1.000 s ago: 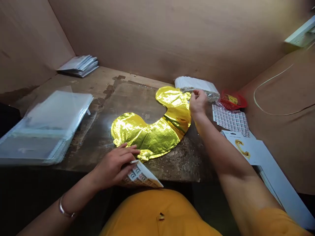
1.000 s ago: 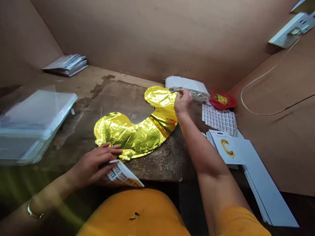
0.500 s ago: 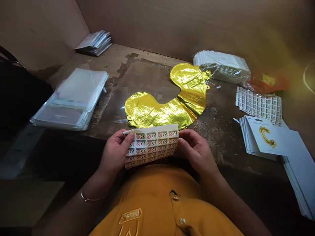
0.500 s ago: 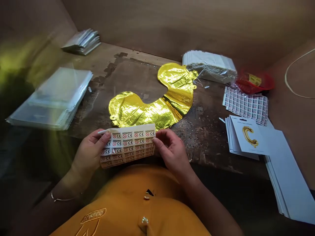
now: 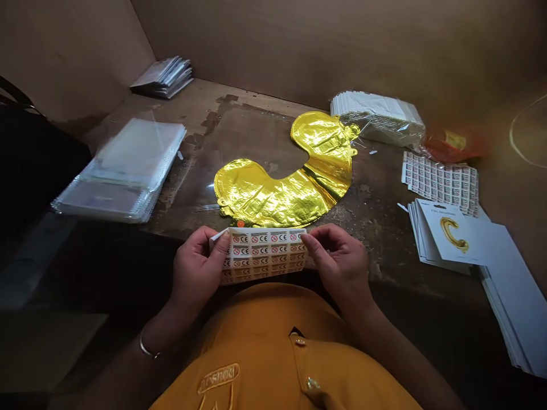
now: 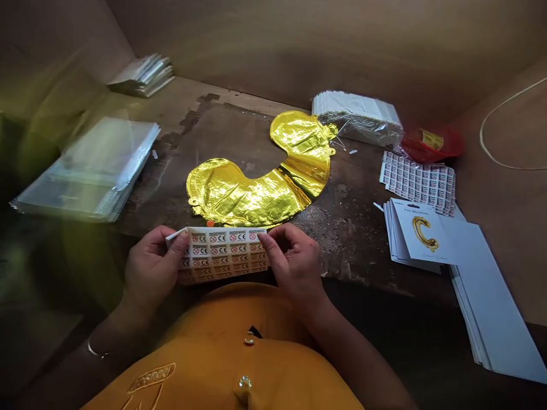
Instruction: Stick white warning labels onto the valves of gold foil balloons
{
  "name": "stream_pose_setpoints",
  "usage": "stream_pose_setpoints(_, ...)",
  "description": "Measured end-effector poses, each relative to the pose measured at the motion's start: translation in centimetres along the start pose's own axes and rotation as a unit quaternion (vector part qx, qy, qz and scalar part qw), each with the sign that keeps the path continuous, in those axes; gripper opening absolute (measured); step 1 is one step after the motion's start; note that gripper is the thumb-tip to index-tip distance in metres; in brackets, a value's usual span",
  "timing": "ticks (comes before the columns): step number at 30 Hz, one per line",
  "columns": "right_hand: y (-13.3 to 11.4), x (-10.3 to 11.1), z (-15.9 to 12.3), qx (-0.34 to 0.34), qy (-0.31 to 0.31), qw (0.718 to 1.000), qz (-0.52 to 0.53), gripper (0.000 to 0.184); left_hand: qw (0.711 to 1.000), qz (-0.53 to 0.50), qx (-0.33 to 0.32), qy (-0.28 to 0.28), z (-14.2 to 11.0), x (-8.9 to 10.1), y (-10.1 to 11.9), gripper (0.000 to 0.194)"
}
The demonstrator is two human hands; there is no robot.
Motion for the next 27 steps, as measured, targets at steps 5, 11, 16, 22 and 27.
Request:
stream_pose_setpoints(5,1.2,-1.1,0.1,-0.097,-0.036,0.981,0.164,0.026,1.000,0.007,0.000,-0.025,-0.1,-0.5,-0.4,0.029)
stream_pose_setpoints(11,1.6,-2.5,-0.4,-0.160,-0.077,0.935,0.306,0.070,0.991,-0.013,-0.052,-0.124,-0.3,-1.2,0.2,0.036)
stream_pose_setpoints(16,2.2,-2.8,-0.4,-0.169,-0.135,0.934,0.286,0.045,0.984,0.010,-0.051,-0.172,0.5,-1.1,-0.9,0.048)
stream_pose_setpoints(22,1.8,-2.0,-0.3,-0.133,-0.109,0.967,0.187,0.014,0.969,0.127,-0.201,-0.062,-0.3,0.2,2.5,0.046)
stream_pose_setpoints(27,0.8,-2.4,-0.5,-0.090,-0.160,0.972,0.149,0.011,0.857,0.327,-0.387,-0.094,-3.3,-2.2,7.0,0.020)
Point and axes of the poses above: each hand's wrist, its own z-axis towards the middle knuckle, its own x-axis out of the back of the hand, y = z × x, the point moved 7 cm from there along z, towards the middle knuckle, and after that the axes turned 11 degrees about x, right-handed, at the moved point
